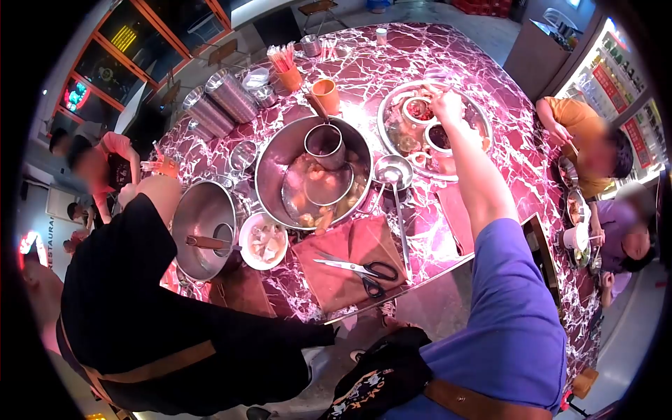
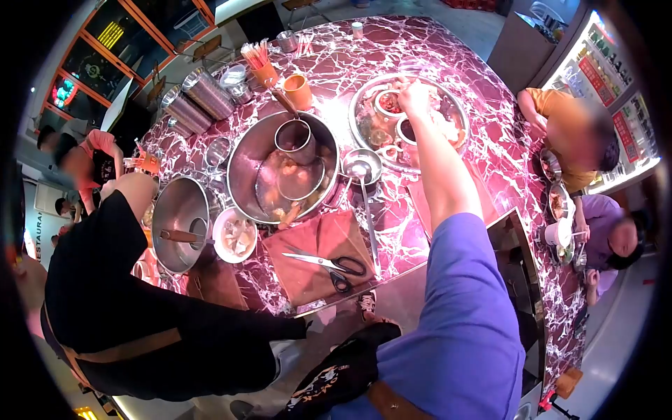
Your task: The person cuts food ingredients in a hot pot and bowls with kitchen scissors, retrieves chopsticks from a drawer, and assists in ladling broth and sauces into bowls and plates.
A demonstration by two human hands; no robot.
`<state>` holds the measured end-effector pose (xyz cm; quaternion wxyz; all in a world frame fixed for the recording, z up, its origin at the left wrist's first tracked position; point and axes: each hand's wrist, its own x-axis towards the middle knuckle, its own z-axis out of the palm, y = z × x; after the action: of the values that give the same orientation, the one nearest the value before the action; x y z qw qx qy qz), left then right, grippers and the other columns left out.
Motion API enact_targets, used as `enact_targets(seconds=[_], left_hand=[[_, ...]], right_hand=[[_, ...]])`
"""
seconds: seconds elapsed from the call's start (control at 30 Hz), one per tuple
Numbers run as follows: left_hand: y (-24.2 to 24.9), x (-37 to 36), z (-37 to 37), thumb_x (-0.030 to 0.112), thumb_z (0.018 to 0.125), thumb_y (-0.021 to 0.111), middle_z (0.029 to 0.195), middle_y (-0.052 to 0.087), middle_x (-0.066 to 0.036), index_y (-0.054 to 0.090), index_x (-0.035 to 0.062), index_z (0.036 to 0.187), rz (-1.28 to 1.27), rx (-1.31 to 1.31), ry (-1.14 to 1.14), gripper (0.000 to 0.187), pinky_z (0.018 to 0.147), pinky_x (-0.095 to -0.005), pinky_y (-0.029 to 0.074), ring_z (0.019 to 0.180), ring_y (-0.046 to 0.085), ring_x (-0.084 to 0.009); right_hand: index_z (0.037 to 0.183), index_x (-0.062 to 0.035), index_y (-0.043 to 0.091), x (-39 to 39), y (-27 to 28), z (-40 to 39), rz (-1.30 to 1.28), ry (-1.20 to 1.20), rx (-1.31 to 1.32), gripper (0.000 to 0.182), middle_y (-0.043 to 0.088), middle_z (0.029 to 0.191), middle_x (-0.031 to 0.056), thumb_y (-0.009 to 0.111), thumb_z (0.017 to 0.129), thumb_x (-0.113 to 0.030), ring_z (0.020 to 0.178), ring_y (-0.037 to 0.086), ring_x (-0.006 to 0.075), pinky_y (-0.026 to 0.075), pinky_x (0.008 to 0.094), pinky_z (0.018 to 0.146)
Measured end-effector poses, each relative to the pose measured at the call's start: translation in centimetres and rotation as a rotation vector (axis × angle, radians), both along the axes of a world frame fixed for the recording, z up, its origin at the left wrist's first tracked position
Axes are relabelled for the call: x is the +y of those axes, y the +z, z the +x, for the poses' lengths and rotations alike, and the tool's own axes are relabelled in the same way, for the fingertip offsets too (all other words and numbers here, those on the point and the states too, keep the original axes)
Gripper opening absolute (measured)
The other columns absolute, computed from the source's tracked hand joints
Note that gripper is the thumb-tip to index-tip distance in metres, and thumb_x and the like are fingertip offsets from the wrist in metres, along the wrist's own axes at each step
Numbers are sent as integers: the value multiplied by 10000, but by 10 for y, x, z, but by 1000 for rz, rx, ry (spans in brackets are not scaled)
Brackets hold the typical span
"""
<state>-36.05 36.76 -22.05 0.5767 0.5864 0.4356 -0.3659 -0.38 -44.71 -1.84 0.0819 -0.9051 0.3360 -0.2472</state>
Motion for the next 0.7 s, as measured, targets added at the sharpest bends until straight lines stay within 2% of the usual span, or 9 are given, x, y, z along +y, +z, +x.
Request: enact_targets(seconds=[0.07, 0.13, 0.2, 0.27, 0.3, 0.37, 0.57, 0.67, 0.7], left_hand=[[2, 8, -4, 226, 937, 575, 739, 586, -67, 578, 45, 877, 20, 0, 24, 191, 559, -332, 457, 622, 543, -196], [3, 17, -6, 226, 937, 573, 739, 587, -67, 578, 48, 877, 35, -2, 45, 188, 558, -332, 457, 623, 544, -196], [4, 26, -8, 226, 938, 571, 739, 588, -66, 578, 51, 876, 46, -2, 59, 186, 557, -332, 457, 623, 545, -196], [5, 33, -11, 226, 939, 569, 739, 588, -66, 578, 54, 876, 59, -3, 72, 183, 556, -332, 457, 623, 545, -196], [5, 39, -12, 226, 939, 568, 739, 589, -65, 578, 55, 876, 65, -2, 81, 182, 555, -332, 457, 623, 546, -196], [7, 48, -16, 225, 940, 566, 738, 590, -65, 579, 58, 876, 76, -4, 90, 179, 554, -332, 457, 624, 546, -196], [14, 91, -30, 225, 942, 560, 738, 592, -63, 579, 67, 875, 119, -18, 133, 172, 551, -331, 458, 624, 548, -197], [20, 119, -41, 224, 943, 557, 738, 593, -62, 579, 72, 875, 135, -34, 165, 169, 549, -331, 458, 625, 549, -197], [20, 129, -43, 224, 944, 556, 738, 593, -62, 579, 73, 874, 140, -38, 171, 168, 548, -331, 458, 625, 550, -197]], right_hand=[[1069, -49, 673, -12, -12, -8, -4, -32, -103, 357, 689, 876, 229, 475, 928, -310, 849, 679, 390, 528, 478, 783], [1029, -32, 674, -18, -16, -14, 12, -96, -175, 345, 684, 836, 246, 486, 916, -298, 874, 676, 397, 526, 477, 809], [898, 11, 672, -1, 9, -35, 401, -223, -290, 349, 693, 877, 234, 457, 924, -264, 829, 688, 339, 525, 459, 790], [906, 24, 664, -71, -73, -25, 350, -155, -309, 385, 714, 841, 190, 439, 936, -287, 805, 710, 290, 537, 421, 785], [886, 26, 666, -60, -64, -30, 385, -182, -398, 395, 713, 792, 172, 433, 940, -288, 795, 710, 292, 538, 417, 789], [924, 72, 591, -25, -29, -52, 728, -98, -518, 383, 720, 813, 193, 353, 995, -220, 679, 720, 234, 569, 294, 569], [954, 96, 599, -23, -40, -74, 599, -81, -413, 416, 708, 832, 209, 350, 998, -234, 691, 714, 263, 581, 316, 609], [1064, 139, 564, 9, -21, -95, 1035, -157, -766, 426, 690, 968, 251, 361, 993, -229, 814, 715, 320, 591, 353, 692], [1090, 140, 551, 8, -30, -101, 1024, -186, -819, 423, 685, 979, 251, 363, 996, -227, 823, 714, 325, 592, 361, 691]])
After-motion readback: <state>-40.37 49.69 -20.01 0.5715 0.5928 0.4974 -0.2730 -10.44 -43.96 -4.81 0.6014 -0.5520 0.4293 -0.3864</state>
